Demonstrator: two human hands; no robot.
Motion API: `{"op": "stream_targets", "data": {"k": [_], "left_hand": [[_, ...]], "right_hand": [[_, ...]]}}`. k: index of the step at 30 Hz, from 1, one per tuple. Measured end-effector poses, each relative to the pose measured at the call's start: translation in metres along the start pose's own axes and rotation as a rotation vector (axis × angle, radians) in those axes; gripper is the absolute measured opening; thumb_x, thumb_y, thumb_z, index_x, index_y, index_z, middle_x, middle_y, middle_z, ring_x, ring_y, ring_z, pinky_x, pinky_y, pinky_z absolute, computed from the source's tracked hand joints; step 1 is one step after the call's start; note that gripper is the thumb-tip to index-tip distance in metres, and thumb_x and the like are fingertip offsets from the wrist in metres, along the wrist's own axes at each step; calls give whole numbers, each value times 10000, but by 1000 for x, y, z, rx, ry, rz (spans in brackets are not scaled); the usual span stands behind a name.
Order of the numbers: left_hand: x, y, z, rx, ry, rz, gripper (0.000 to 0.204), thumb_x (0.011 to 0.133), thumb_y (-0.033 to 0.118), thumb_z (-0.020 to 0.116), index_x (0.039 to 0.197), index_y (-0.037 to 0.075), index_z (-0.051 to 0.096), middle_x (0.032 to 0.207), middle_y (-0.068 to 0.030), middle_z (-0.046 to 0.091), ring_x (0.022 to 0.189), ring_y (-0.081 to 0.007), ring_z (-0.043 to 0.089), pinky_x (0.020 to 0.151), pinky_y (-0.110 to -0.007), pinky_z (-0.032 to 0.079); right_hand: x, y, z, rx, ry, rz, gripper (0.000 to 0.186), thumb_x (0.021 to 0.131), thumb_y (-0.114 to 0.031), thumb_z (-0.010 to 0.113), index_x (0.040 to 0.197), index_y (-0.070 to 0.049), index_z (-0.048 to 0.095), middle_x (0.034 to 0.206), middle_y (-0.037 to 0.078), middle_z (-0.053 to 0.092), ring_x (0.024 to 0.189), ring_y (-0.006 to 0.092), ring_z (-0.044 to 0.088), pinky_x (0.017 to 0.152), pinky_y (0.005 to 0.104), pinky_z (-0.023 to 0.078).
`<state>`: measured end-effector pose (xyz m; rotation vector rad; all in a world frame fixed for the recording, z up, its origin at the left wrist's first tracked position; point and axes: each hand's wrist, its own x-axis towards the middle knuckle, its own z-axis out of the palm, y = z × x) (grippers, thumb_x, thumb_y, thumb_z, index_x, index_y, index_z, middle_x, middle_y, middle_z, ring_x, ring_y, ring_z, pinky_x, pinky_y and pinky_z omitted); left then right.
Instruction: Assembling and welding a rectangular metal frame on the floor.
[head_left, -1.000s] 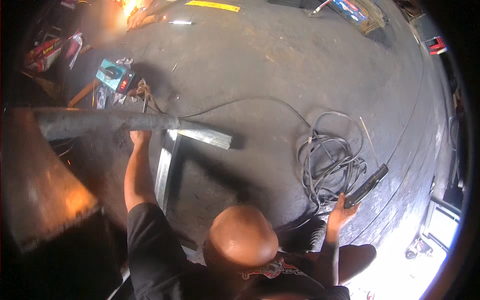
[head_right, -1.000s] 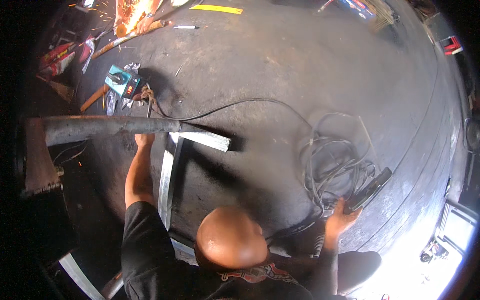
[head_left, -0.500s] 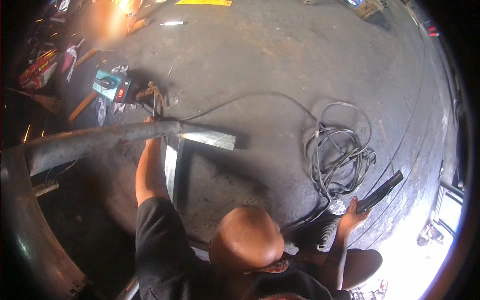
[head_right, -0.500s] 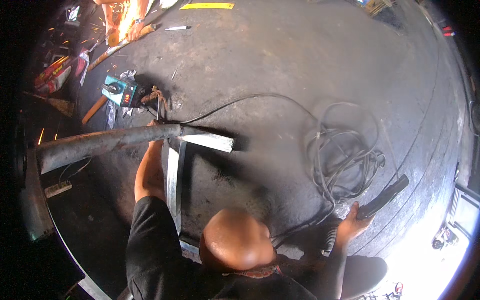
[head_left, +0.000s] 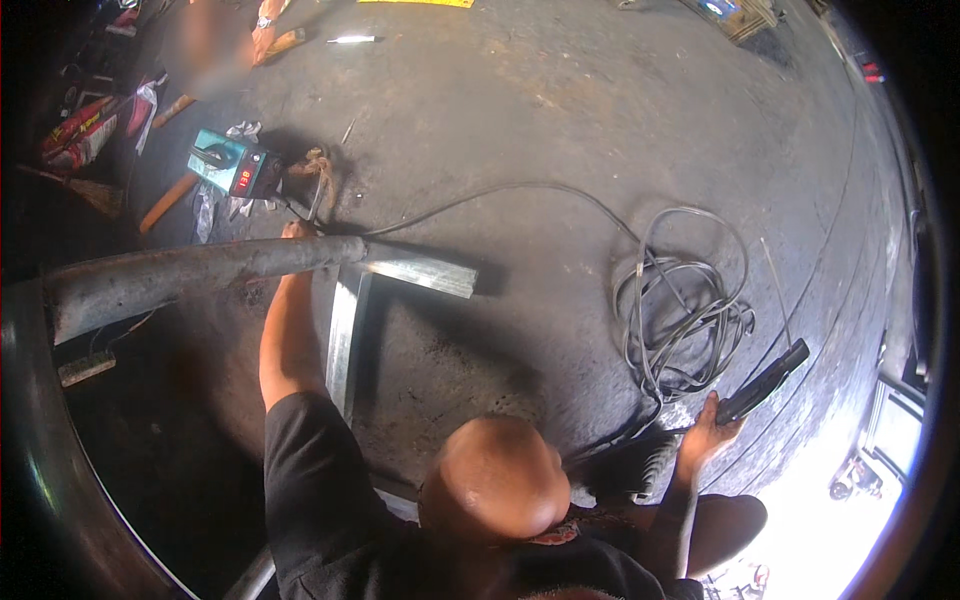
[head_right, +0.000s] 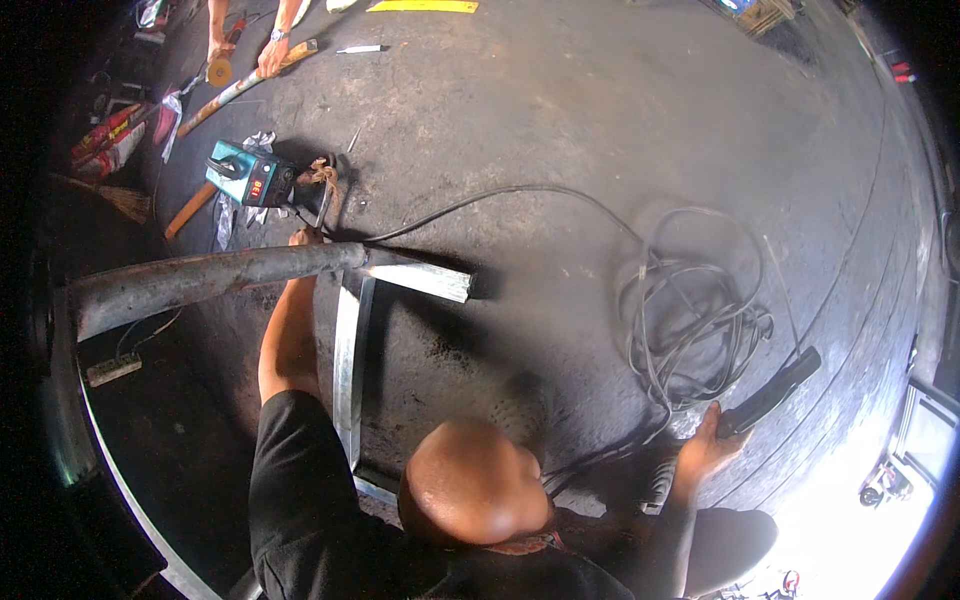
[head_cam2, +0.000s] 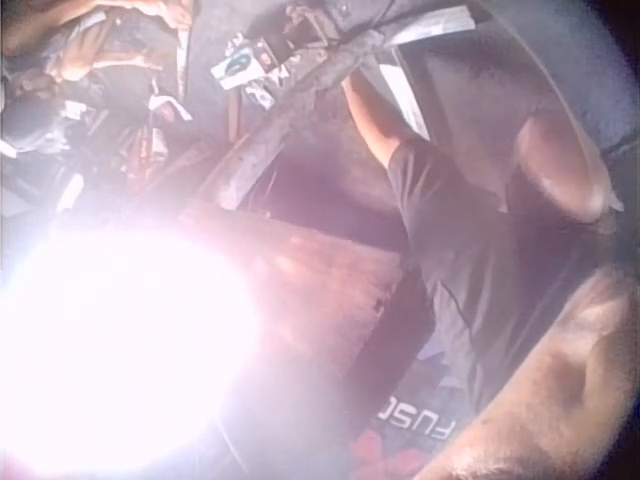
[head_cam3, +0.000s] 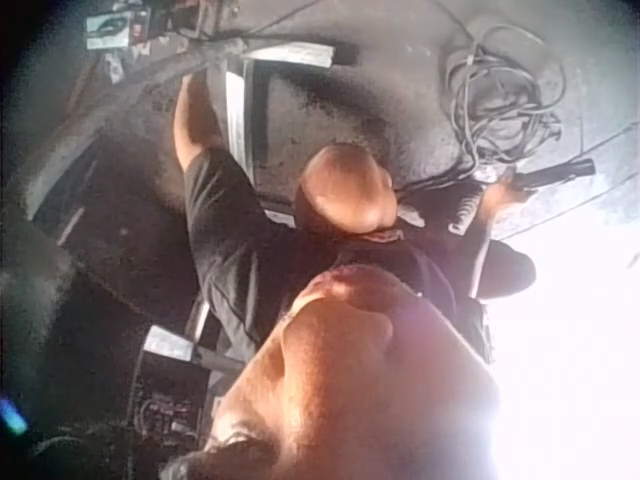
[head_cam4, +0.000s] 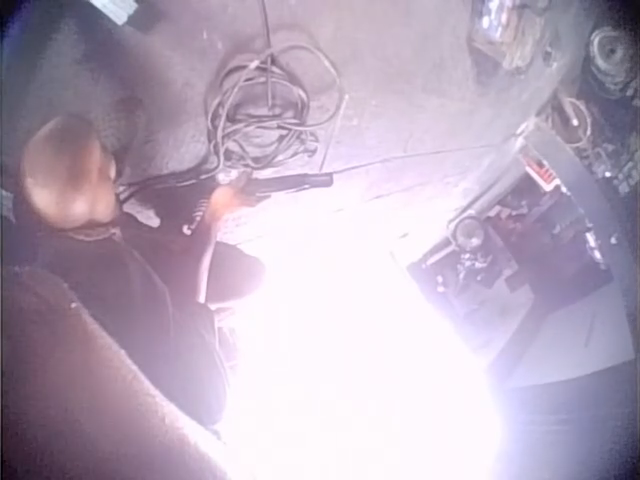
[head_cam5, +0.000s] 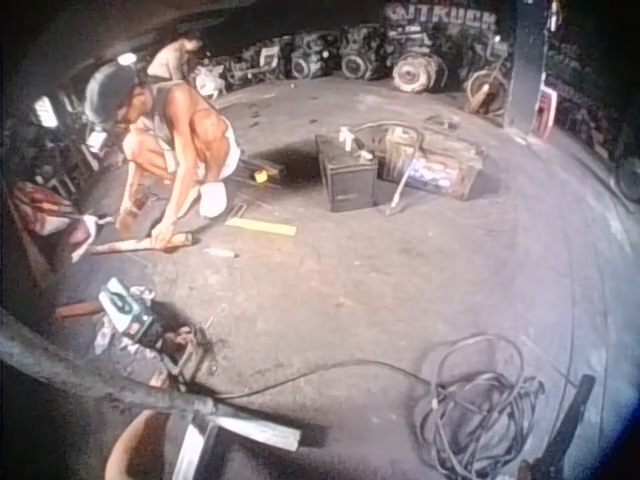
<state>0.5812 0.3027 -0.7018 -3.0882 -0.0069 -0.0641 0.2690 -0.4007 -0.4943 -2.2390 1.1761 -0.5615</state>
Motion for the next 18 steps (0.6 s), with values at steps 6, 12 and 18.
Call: {"op": "stream_targets", "data": {"k": [6, 12, 18], "left_hand": [[-4, -5, -8, -132, 136, 33, 202, 767, 221, 650, 711, 35, 596, 653, -184, 602, 634, -384, 605, 583, -488, 464], [-6, -8, -16, 0, 68, -144, 272, 767, 270, 655, 757, 11, 573, 720, -237, 616, 675, -427, 603, 621, -512, 457], [-4, -5, 1, 3, 52, -450, 177, 745, 174, 634, 720, 11, 568, 738, -247, 638, 728, -416, 645, 639, -520, 489]], "right_hand": [[1, -1, 3, 13, 19, 45, 360, 857, -216, 670, 1005, 44, 471, 730, 65, 504, 619, 153, 485, 561, 303, 400], [3, -3, 5, 32, 34, -42, 352, 848, -195, 679, 1004, 44, 475, 727, 64, 507, 607, 153, 485, 545, 303, 398], [7, -8, 2, 90, -109, 284, 558, 848, -133, 670, 1260, 113, 386, 1137, 243, 545, 992, 299, 572, 814, 378, 486]]}}
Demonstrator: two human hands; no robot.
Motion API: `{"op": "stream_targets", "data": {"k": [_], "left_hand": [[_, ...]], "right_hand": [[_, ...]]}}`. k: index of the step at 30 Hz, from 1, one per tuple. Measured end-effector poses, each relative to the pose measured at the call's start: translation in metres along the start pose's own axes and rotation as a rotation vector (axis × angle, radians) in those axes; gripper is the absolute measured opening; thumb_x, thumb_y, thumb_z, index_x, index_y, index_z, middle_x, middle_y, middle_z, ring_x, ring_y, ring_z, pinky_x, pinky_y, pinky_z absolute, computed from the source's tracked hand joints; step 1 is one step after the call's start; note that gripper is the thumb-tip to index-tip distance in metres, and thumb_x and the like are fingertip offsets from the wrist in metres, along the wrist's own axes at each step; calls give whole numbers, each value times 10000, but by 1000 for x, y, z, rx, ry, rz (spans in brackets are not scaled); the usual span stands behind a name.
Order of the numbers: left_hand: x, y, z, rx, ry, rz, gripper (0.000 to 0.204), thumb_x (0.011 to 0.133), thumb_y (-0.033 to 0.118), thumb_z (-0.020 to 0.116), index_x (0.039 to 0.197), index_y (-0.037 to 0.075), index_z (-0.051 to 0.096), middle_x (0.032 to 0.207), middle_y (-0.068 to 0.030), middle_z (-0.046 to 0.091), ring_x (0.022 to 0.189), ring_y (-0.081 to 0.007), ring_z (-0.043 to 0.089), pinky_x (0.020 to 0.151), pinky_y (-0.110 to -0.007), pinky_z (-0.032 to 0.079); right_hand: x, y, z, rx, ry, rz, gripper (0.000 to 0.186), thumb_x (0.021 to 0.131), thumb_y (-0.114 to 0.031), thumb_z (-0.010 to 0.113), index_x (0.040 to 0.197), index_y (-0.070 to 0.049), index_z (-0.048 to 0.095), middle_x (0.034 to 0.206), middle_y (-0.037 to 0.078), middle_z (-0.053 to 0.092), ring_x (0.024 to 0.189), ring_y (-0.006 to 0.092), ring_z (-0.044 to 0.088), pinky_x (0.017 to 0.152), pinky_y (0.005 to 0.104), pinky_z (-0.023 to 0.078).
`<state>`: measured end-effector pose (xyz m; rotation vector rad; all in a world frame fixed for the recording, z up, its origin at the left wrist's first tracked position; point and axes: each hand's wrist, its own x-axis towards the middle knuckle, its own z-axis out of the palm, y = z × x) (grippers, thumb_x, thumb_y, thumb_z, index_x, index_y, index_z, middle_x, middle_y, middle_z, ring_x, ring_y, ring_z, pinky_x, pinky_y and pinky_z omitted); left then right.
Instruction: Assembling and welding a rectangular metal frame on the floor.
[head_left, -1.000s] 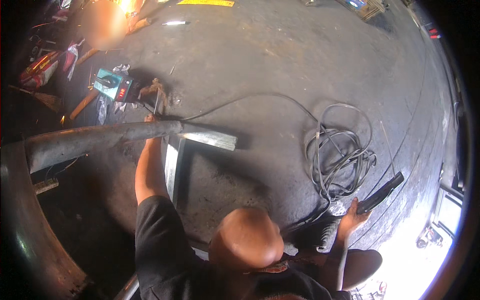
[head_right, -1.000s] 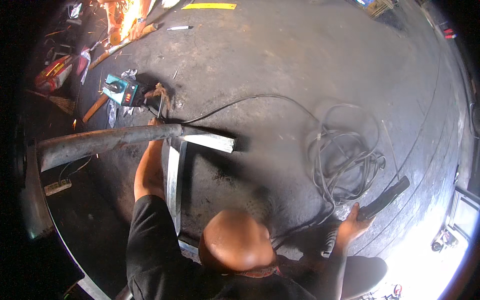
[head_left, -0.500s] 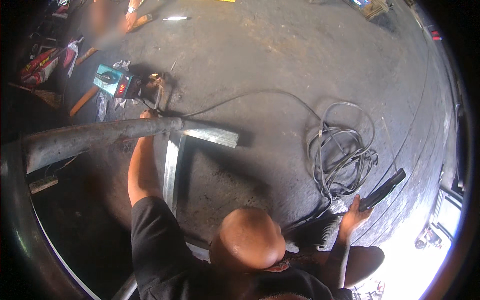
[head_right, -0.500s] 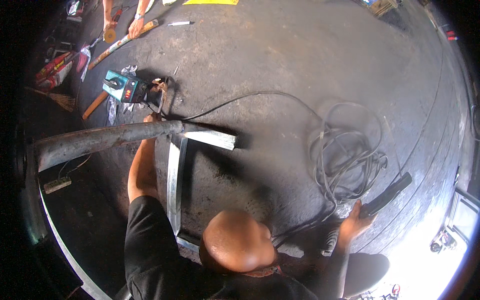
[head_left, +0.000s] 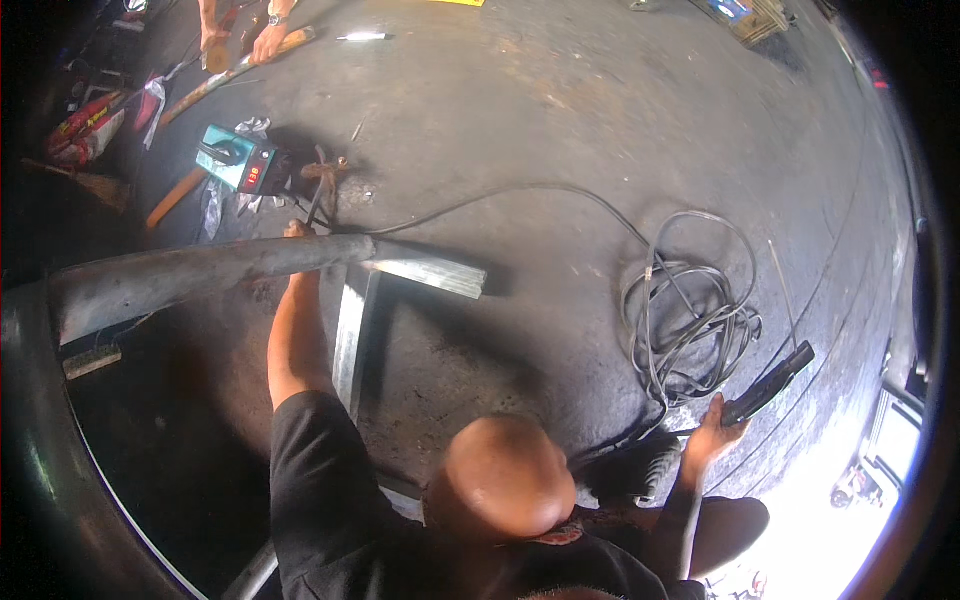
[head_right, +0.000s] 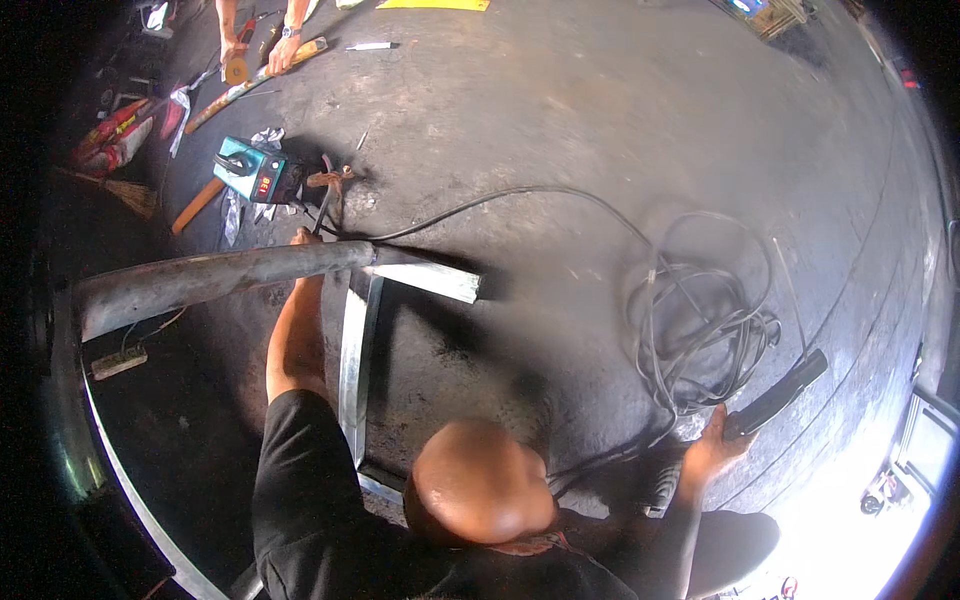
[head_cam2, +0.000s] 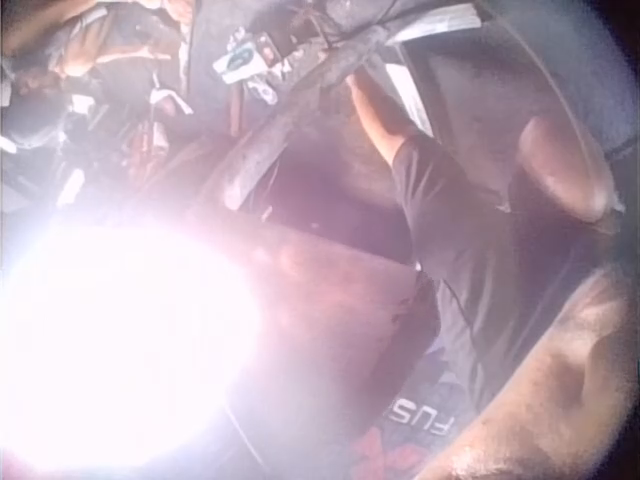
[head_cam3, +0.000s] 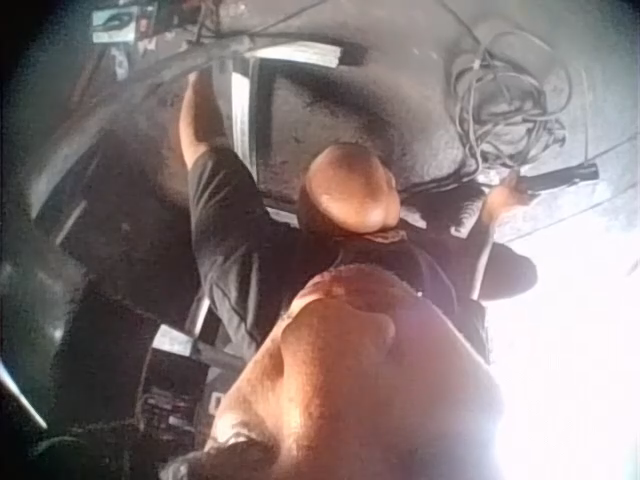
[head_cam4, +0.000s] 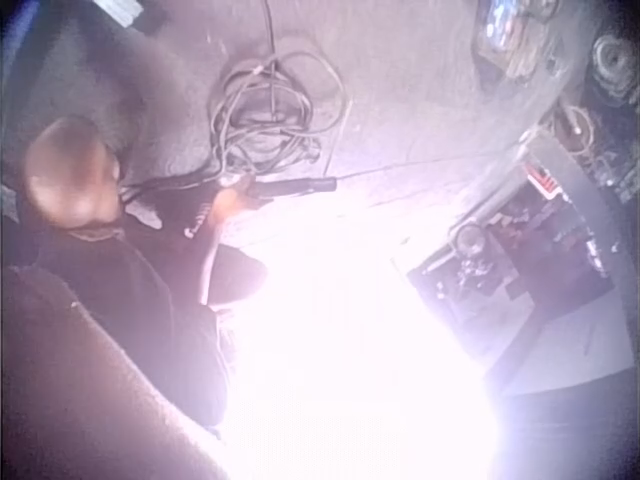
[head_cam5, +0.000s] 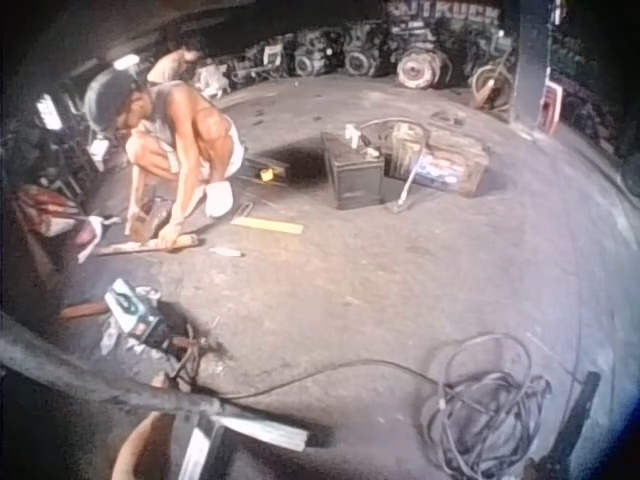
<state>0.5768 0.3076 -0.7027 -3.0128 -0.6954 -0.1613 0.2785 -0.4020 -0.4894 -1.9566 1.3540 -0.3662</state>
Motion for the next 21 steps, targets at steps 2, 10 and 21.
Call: {"op": "stream_targets", "data": {"k": [2, 10, 21], "left_hand": [[-4, 6, -4, -47, -5, 18, 193, 740, 188, 640, 741, 5, 579, 747, -247, 640, 733, -415, 646, 646, -514, 492], [-37, 19, -16, -103, -112, 68, 309, 693, 271, 691, 796, -7, 607, 753, -225, 650, 721, -373, 657, 628, -460, 495], [-11, 39, -20, -279, 176, 251, 328, 697, 293, 747, 778, 30, 569, 655, -204, 595, 653, -412, 609, 610, -481, 474]], "right_hand": [[0, -1, 1, 21, 16, -39, 569, 844, -122, 672, 1274, 108, 379, 1155, 244, 541, 1007, 296, 574, 821, 381, 491], [2, -9, -2, -73, 19, -106, 557, 828, -145, 676, 1242, 119, 412, 1106, 268, 569, 973, 355, 596, 837, 409, 485], [10, -7, -2, -30, 83, -311, 577, 820, -158, 665, 1248, 130, 407, 1149, 297, 520, 1048, 397, 524, 911, 440, 406]]}}
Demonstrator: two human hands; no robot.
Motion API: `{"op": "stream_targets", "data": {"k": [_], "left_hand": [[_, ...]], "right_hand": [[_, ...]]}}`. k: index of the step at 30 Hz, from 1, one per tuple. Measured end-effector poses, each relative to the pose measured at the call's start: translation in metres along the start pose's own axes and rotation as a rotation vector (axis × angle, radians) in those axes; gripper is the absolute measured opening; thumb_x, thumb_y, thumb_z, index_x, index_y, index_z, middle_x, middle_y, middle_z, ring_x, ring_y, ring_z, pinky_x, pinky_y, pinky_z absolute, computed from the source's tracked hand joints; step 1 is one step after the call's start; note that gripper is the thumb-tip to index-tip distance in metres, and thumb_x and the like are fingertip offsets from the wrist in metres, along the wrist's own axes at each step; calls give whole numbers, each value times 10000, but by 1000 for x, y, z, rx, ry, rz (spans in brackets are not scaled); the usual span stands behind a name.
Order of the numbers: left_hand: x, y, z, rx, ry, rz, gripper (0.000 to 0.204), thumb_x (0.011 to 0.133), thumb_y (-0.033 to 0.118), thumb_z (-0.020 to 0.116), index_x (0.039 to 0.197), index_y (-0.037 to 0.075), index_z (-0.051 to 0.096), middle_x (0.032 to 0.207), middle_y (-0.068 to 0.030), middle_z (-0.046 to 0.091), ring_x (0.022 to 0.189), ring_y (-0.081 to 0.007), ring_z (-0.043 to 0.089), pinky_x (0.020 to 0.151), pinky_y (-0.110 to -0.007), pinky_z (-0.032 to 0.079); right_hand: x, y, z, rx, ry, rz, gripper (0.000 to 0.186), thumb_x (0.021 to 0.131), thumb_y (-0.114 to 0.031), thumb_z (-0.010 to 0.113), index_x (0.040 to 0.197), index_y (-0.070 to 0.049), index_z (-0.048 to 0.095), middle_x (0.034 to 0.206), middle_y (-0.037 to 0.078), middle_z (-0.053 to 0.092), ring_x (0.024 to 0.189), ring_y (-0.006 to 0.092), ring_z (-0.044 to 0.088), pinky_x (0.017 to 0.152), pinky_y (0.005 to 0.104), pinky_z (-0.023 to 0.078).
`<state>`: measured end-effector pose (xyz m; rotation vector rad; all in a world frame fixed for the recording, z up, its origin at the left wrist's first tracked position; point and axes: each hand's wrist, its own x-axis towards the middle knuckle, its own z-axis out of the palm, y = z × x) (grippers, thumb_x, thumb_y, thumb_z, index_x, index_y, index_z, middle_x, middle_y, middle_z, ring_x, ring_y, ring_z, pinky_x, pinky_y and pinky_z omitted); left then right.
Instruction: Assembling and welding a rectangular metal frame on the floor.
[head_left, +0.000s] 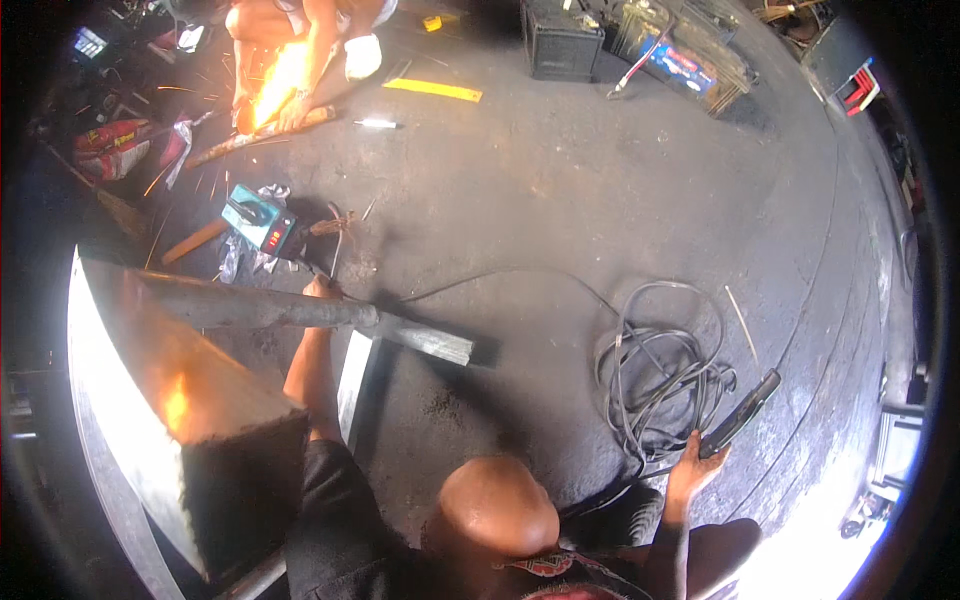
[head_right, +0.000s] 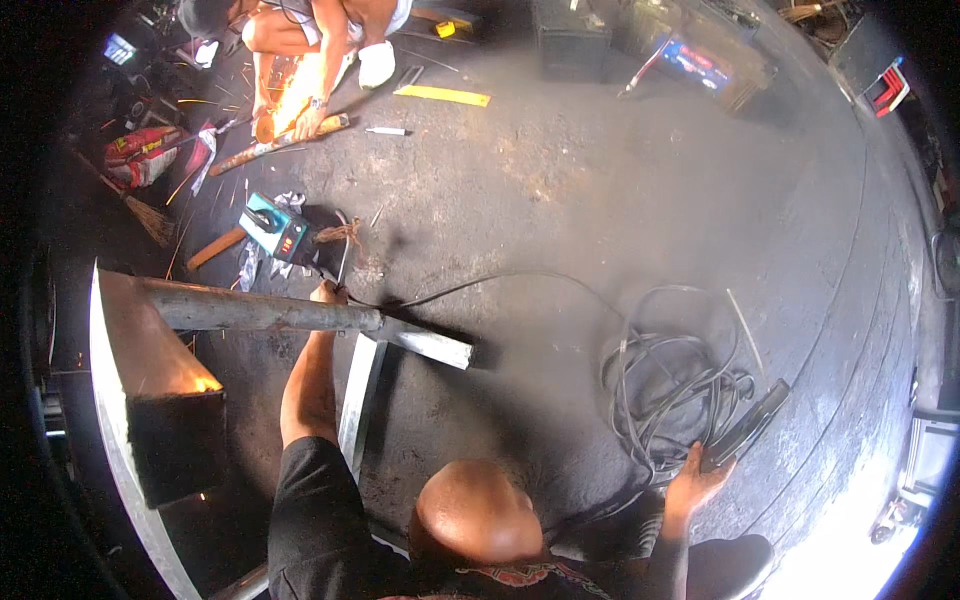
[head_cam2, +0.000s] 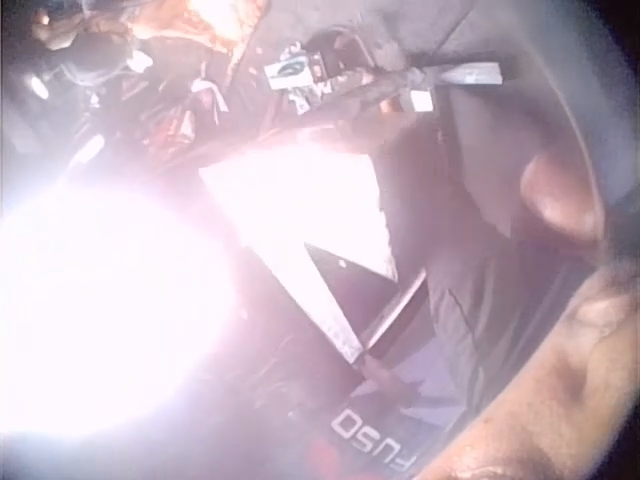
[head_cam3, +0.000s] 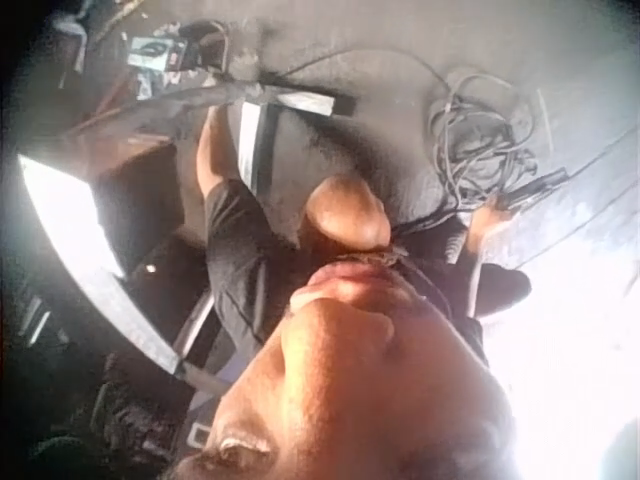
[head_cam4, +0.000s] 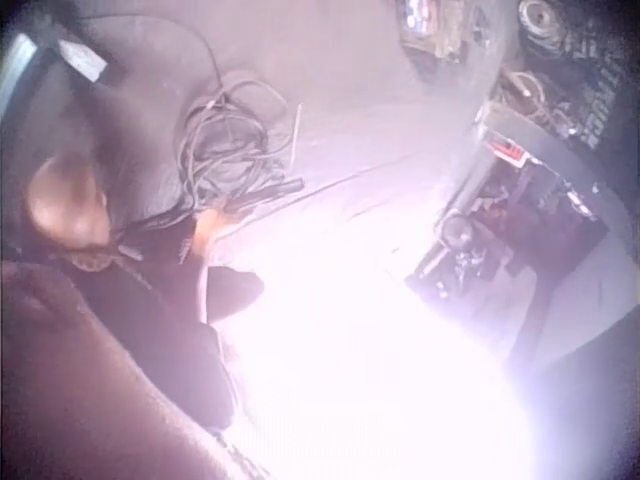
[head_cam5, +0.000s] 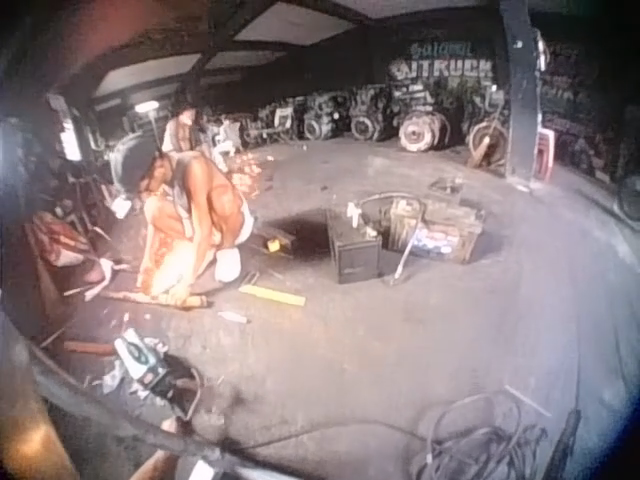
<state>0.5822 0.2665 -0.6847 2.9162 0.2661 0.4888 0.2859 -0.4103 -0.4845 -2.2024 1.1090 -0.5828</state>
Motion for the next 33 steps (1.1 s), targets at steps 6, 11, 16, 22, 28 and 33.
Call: {"op": "stream_targets", "data": {"k": [6, 11, 16, 22, 28, 33], "left_hand": [[19, 21, -41, -136, 98, 27, 254, 735, 210, 719, 837, 51, 550, 670, -194, 604, 660, -409, 605, 596, -482, 464], [18, 22, -37, -127, 163, 163, 232, 739, 148, 692, 833, 49, 504, 635, -211, 576, 619, -432, 580, 574, -510, 440], [9, 2, -41, -44, -384, -147, 252, 748, 235, 705, 887, 59, 590, 729, -128, 636, 643, -273, 621, 595, -389, 483], [21, -27, -67, -373, -281, -184, 190, 781, 202, 710, 779, 28, 633, 668, -19, 599, 602, -108, 548, 525, -287, 431], [7, -61, -42, -616, -374, -118, 214, 810, 221, 647, 894, 25, 632, 806, -88, 629, 704, -161, 589, 612, -334, 457], [-36, -65, -38, 31, -15, 500, 184, 811, 201, 605, 864, 26, 628, 798, -130, 650, 677, -248, 615, 628, -387, 488]], "right_hand": [[-1, 0, 3, -5, -47, -4, 540, 819, -153, 663, 1207, 133, 419, 1108, 293, 527, 1027, 404, 524, 894, 447, 405], [1, 4, 4, -59, 37, -45, 541, 822, -153, 658, 1210, 138, 417, 1111, 294, 524, 1031, 409, 517, 902, 442, 402], [10, 15, 1, -81, -5, 56, 585, 809, -147, 663, 1225, 170, 403, 1138, 303, 547, 1013, 362, 551, 922, 400, 411], [8, 11, 1, -235, 49, -71, 560, 825, -152, 654, 1224, 160, 414, 1104, 296, 562, 985, 356, 563, 891, 413, 422], [9, 2, 3, 7, -22, -27, 494, 830, -110, 642, 1197, 149, 438, 1053, 248, 588, 921, 306, 578, 858, 389, 436], [11, 7, 5, 63, -87, -11, 522, 810, -148, 663, 1195, 127, 443, 1065, 272, 551, 961, 374, 561, 824, 432, 444]]}}
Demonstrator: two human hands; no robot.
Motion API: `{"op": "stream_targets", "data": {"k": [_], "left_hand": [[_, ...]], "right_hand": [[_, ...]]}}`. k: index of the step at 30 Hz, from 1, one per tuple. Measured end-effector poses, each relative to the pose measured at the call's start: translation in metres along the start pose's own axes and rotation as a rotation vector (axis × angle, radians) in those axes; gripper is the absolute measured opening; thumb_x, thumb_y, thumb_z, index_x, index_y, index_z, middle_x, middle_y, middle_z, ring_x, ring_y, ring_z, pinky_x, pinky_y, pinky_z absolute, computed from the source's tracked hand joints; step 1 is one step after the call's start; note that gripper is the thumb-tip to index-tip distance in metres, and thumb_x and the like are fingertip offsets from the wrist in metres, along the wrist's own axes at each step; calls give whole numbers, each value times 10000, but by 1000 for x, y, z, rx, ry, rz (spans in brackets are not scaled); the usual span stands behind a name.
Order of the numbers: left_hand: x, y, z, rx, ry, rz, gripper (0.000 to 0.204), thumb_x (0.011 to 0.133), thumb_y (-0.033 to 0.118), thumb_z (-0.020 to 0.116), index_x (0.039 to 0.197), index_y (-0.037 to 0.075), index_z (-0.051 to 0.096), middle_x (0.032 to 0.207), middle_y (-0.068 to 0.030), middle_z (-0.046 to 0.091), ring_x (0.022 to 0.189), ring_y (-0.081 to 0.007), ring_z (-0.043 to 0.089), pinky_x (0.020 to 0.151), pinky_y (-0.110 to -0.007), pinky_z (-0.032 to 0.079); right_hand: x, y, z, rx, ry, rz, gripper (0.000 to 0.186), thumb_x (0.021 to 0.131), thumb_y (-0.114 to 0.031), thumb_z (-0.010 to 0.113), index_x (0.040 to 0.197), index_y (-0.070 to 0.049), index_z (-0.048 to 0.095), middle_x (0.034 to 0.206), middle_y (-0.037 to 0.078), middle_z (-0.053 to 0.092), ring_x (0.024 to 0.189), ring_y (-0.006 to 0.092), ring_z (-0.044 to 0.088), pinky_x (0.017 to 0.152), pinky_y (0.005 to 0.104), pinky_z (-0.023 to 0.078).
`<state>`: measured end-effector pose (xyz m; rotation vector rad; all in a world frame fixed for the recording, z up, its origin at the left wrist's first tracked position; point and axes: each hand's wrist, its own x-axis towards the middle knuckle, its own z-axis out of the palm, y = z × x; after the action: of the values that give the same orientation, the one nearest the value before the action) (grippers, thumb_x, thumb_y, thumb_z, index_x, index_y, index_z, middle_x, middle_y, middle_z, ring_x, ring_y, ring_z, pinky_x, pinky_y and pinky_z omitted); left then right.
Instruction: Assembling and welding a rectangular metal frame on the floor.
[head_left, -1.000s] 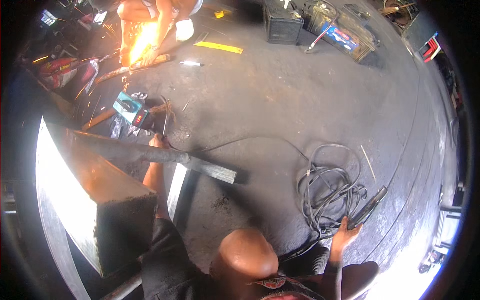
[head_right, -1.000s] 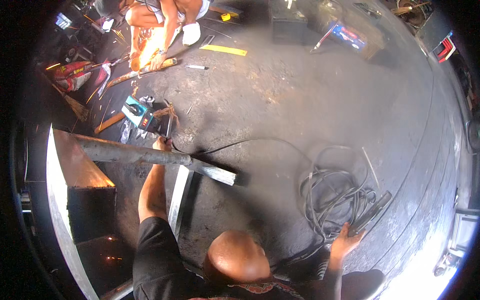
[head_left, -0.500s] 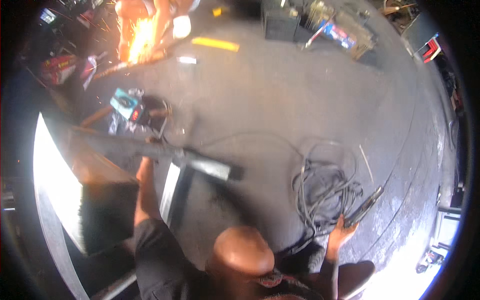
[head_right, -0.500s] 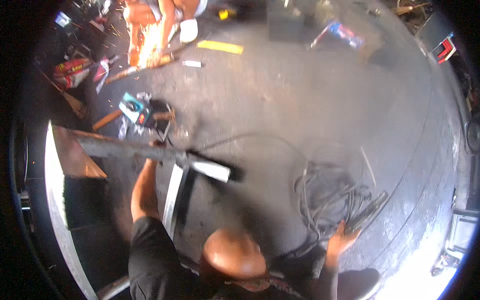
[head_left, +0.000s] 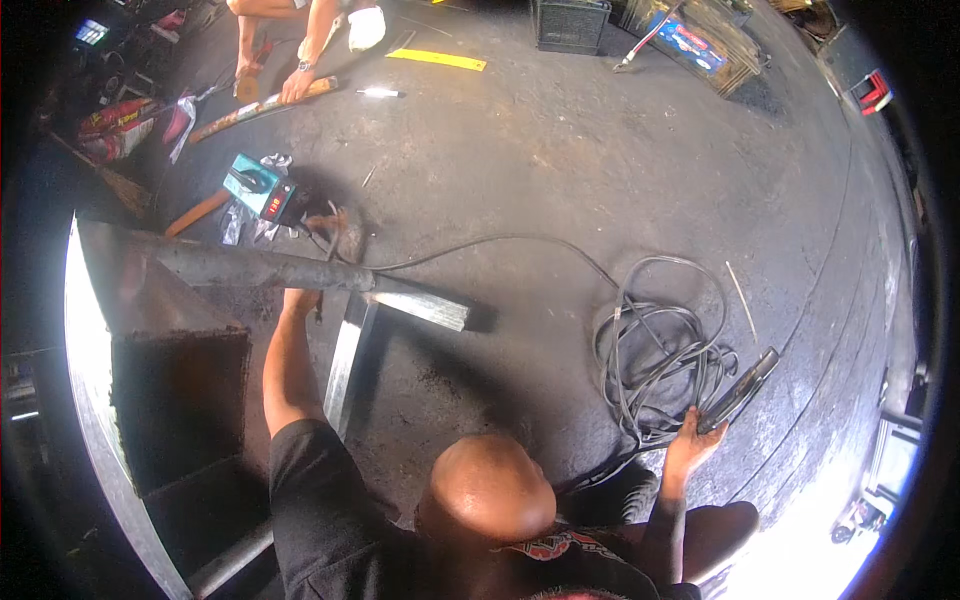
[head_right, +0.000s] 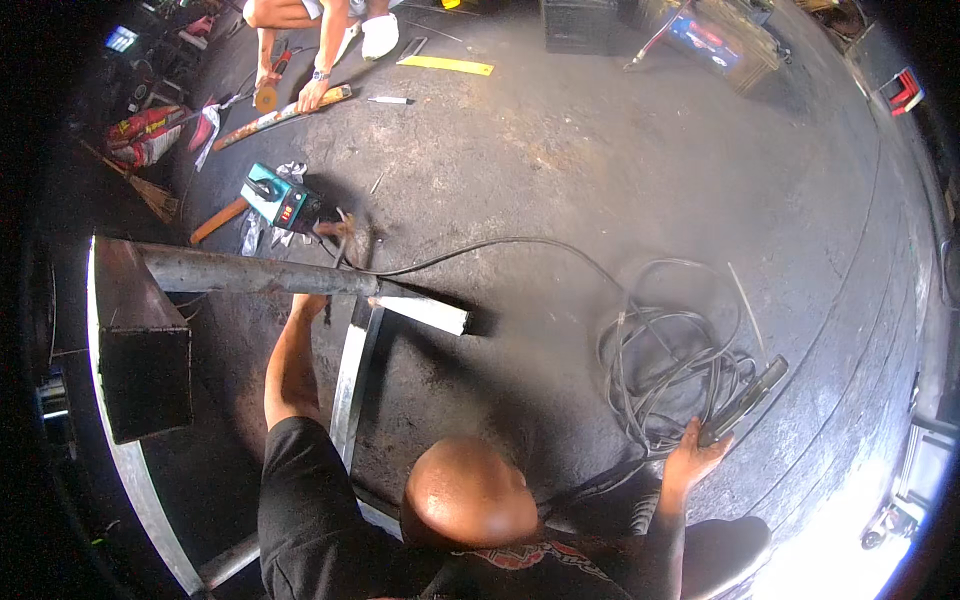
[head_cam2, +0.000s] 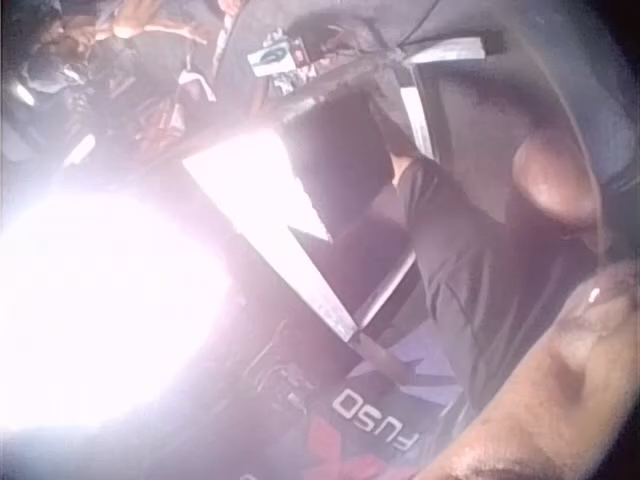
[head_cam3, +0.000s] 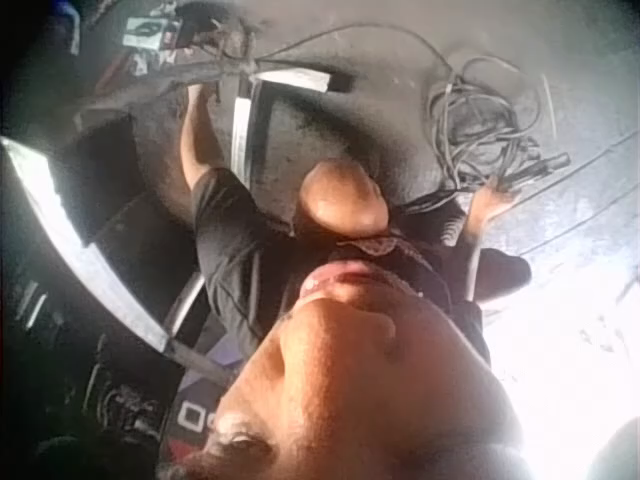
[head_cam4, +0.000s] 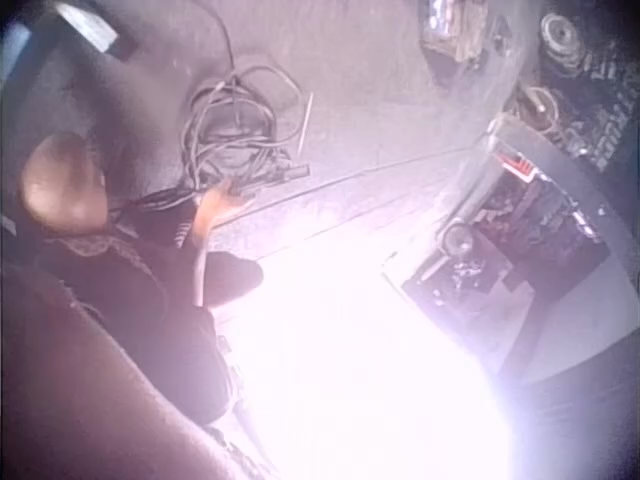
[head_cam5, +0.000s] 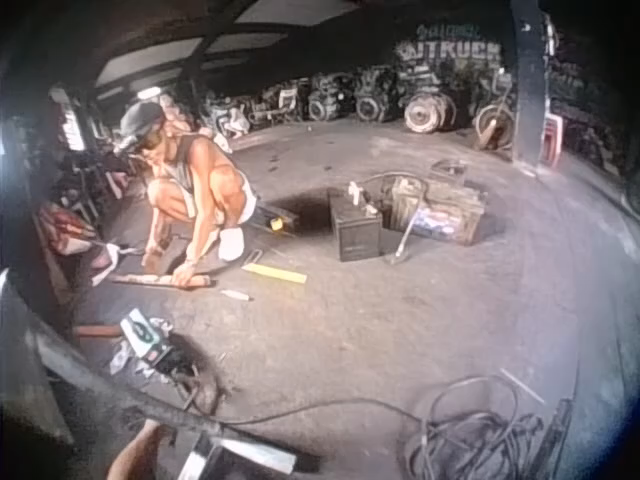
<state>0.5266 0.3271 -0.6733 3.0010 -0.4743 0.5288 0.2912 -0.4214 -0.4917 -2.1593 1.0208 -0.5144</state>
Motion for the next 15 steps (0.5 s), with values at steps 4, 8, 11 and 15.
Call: {"op": "stream_targets", "data": {"k": [4, 8, 11, 15], "left_hand": [[-13, 49, -42, -104, -322, -640, 256, 788, 246, 618, 895, 15, 645, 900, -182, 667, 866, -360, 630, 759, -426, 484], [-38, 99, -88, -139, -247, -899, 275, 801, 246, 608, 919, -1, 639, 919, -194, 660, 887, -367, 630, 782, -422, 487], [-73, 141, -113, -250, -97, -971, 233, 806, 187, 621, 939, -4, 636, 907, -184, 667, 848, -325, 654, 745, -386, 493], [-122, 213, -135, -336, -98, -1000, 199, 821, 166, 621, 927, -3, 626, 857, -175, 664, 789, -298, 661, 703, -366, 492]], "right_hand": [[4, 1, 0, 15, 70, -91, 313, 822, -76, 641, 1045, 97, 504, 880, 165, 599, 794, 236, 569, 741, 358, 450], [9, -3, 5, -17, 39, -60, 405, 816, -95, 640, 1125, 108, 476, 997, 227, 567, 892, 306, 558, 801, 398, 437], [10, -5, 9, 19, -17, -5, 482, 815, -116, 635, 1194, 118, 452, 1112, 282, 540, 1003, 377, 548, 876, 435, 420], [11, -7, 13, 52, -86, -28, 484, 820, -113, 635, 1183, 142, 442, 1110, 277, 552, 998, 373, 552, 887, 425, 421]]}}
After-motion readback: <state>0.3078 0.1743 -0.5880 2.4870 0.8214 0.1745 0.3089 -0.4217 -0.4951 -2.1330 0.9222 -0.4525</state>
